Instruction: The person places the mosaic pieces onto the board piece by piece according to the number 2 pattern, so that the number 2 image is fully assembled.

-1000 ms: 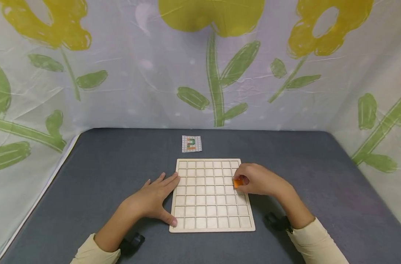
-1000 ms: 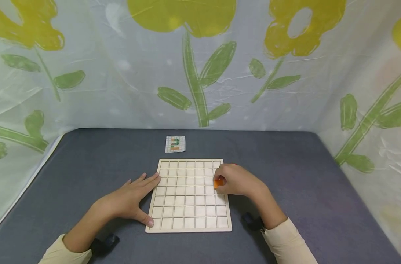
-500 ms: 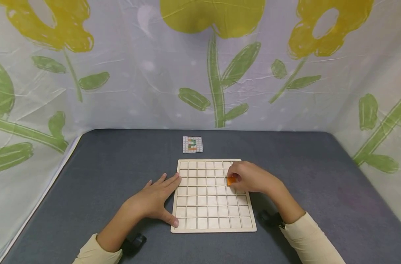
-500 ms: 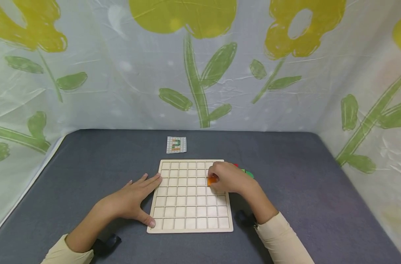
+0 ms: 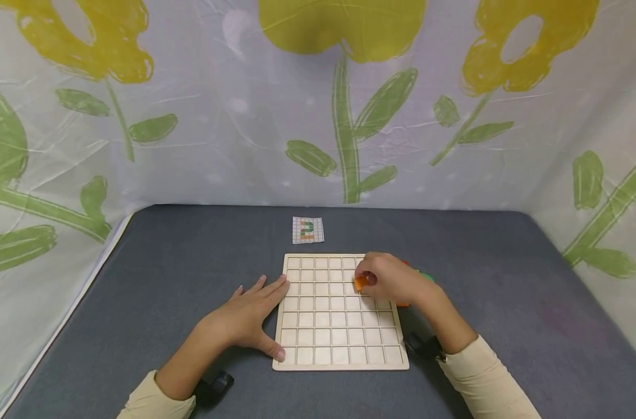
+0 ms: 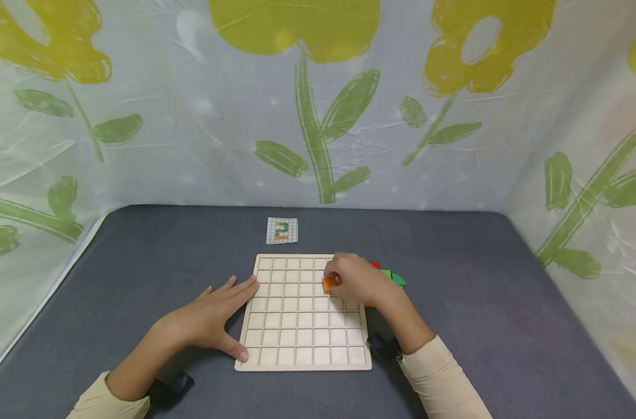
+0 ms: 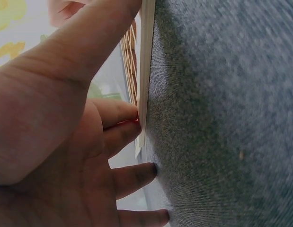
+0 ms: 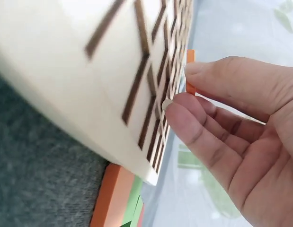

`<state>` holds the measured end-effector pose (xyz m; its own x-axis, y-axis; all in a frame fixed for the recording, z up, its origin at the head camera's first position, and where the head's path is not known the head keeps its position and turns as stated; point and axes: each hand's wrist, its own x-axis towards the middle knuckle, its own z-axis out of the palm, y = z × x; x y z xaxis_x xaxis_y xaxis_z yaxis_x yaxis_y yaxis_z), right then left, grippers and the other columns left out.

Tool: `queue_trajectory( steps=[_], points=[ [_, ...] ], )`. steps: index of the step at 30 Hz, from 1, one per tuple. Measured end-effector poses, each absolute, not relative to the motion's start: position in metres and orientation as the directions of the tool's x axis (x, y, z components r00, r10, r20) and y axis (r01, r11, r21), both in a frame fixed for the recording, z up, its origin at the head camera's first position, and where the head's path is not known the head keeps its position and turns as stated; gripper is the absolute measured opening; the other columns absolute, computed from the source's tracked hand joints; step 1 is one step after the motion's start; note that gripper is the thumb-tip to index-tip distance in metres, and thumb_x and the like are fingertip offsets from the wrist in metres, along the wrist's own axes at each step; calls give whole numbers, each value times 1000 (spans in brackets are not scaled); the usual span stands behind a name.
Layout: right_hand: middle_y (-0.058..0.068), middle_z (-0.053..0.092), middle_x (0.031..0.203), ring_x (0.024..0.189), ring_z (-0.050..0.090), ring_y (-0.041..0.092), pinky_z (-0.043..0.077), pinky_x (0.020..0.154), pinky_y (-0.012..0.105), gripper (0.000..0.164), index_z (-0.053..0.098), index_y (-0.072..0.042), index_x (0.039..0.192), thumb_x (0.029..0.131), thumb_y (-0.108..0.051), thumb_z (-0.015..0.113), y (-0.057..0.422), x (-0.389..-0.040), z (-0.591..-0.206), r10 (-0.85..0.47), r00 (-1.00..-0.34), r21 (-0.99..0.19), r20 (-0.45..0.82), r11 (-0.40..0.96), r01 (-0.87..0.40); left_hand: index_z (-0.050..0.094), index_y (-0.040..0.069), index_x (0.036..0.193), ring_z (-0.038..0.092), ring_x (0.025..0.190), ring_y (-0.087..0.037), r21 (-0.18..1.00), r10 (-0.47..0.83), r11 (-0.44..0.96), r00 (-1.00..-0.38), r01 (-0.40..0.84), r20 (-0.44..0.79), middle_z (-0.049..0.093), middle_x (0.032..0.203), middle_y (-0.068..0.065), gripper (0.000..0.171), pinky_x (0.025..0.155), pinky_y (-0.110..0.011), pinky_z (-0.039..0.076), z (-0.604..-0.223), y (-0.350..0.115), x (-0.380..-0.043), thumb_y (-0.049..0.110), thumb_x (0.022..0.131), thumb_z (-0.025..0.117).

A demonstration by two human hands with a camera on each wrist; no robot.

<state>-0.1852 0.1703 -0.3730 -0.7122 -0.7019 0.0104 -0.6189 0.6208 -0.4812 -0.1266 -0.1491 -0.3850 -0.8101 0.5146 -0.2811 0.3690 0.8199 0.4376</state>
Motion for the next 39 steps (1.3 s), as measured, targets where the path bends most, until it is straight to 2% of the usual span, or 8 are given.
queue_trajectory(
  steps=[8,18,22,27,39],
  points=[
    [3,59,90,74,50,13,46,65,26,17,74,-1,100,83,1,78,164,-189,-374,-704,-709,-489,31,608,-625,29,7,158,15,149,-42,434,516,818,-815,377,-264,21,165,-9,130,108,-73,15,-385,-149,-127,61,57,90],
    [5,62,90,76,54,17,48,68,26,21,74,1,104,84,6,73,152,-195,-373,-714,-700,-544,17,581,-605,32,6,157,19,148,-43,423,522,813,-822,400,-228,25,164,-10,132,106,-75,19,-388,-149,-129,62,53,91],
    [5,62,90,77,52,17,45,68,26,21,74,-1,103,84,8,70,146,-197,-373,-713,-700,-528,24,586,-615,34,6,156,21,147,-44,411,526,812,-824,413,-211,26,163,-11,131,104,-75,21,-390,-149,-130,63,52,91],
    [8,66,99,81,53,18,46,71,27,26,74,-1,105,83,10,66,138,-198,-372,-710,-704,-516,3,602,-609,36,5,155,23,146,-45,402,529,812,-824,423,-202,29,162,-11,131,104,-76,22,-390,-149,-130,63,52,91],
    [8,69,102,89,59,20,50,77,29,20,75,-3,101,85,6,70,124,-204,-374,-727,-686,-465,-4,609,-643,39,3,153,27,144,-47,390,535,811,-824,437,-188,32,160,-14,129,101,-76,26,-389,-148,-131,62,51,92]
  ],
)
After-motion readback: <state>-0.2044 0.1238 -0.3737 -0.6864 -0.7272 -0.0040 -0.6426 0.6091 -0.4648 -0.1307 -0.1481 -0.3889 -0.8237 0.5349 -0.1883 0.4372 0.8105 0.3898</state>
